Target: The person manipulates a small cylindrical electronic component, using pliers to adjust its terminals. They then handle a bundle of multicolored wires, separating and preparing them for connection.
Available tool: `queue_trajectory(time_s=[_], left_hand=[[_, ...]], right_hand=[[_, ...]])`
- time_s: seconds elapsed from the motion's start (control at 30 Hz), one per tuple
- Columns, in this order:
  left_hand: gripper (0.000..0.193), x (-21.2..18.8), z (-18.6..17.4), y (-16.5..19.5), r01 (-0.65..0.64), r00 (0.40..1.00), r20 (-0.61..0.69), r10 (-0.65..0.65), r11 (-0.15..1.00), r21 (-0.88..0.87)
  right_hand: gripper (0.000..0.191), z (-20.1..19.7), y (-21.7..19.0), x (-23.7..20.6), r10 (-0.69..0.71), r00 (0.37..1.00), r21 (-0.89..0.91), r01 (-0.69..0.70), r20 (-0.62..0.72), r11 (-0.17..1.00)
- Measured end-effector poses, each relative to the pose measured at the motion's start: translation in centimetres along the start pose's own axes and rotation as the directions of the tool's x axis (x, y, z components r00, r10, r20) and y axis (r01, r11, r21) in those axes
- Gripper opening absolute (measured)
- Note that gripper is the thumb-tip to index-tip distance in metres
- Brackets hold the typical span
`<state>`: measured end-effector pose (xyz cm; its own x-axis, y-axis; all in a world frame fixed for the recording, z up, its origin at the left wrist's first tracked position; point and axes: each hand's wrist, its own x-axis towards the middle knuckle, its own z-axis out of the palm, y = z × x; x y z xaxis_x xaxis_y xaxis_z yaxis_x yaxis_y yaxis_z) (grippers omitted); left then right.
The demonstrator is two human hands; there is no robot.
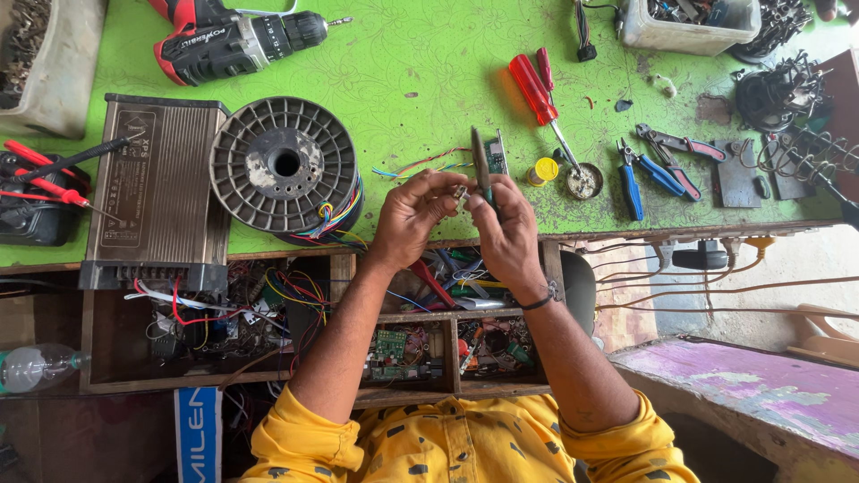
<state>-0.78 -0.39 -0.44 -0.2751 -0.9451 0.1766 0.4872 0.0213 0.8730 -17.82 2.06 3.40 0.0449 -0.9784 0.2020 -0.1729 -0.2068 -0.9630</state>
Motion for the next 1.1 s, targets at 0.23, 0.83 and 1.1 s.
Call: queue_trajectory(time_s=[0.23,0.83,1.1], left_hand=[[0.025,-0.3,-0.4,-0.1,-0.018,1.0,0.018,0.015,0.992,0.126],[0.031,0.0,-0.3,-0.5,0.04,0.999,-0.014,-0.04,0.999,0.003],[0.023,0.2,-0.5,-0.5,0.065,0.997,0.037,-0.063,0.997,-0.044]], right_hand=[[0.016,0.2,-0.6,-0.2,0.164,0.986,0.048,-0.166,0.026,0.985],[0.01,-16.4,4.1,10.5,-0.434,0.888,-0.885,0.318,0.151,0.341],[0.018,-12.1,-2.5,-2.2,-0.065,0.944,-0.543,0.241,0.324,0.805]])
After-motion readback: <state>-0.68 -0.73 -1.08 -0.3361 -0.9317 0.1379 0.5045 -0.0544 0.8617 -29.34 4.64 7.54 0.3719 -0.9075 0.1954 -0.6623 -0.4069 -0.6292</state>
